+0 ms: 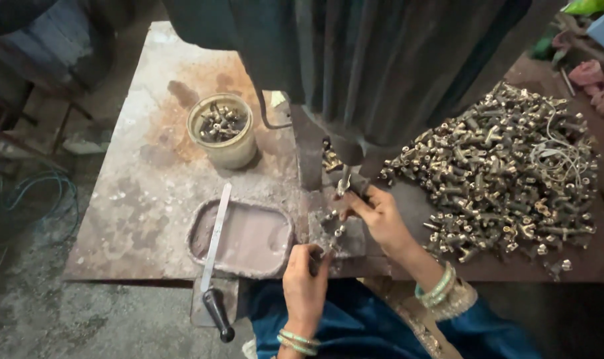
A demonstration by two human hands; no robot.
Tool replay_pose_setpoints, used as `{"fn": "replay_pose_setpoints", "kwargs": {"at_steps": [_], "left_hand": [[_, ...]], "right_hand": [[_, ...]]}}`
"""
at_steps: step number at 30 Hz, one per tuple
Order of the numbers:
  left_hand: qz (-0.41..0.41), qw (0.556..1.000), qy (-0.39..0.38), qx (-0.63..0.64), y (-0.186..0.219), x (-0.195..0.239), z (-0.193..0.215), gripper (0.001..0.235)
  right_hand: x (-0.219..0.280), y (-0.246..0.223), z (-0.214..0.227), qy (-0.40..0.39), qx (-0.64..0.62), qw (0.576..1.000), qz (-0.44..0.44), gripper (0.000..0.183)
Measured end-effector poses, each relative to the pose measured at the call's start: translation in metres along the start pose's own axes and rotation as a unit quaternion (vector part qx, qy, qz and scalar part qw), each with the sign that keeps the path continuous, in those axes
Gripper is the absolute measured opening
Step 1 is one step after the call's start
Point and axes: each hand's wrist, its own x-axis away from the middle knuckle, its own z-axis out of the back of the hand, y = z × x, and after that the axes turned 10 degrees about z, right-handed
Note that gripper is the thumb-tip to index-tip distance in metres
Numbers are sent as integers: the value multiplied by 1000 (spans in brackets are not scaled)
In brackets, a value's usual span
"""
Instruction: The person sits at a bench drill/tapping machine and threads brass fittings one at a time. They pick a fitting from a large pile, seat it in the fixture under the machine, pull the lever to tap threads, then place the finished fitting into a container, repeating the cycle.
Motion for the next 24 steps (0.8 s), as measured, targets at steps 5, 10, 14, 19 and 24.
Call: {"fn": "replay_pose_setpoints", "kwargs": {"at_steps": [5,10,14,19,24], "left_hand": [[-176,982,-20,-66,29,-12,14,47],[-99,982,-94,-130,23,-9,-11,50],[-119,982,-75,-123,26,-10,-9,46],[-156,971,31,-176,38,-33,-4,34],[-206,941,-26,-267,28,-56,-24,38]], "right_hand": [[1,-7,-11,49,-44,998,-7,25],[8,7,-6,29,-59,997,-27,26],[2,1,-5,29,-52,998,-31,27],[6,-9,-17,98,-159,979,-78,26],[13,6,-29,110,-78,991,17,28]]}}
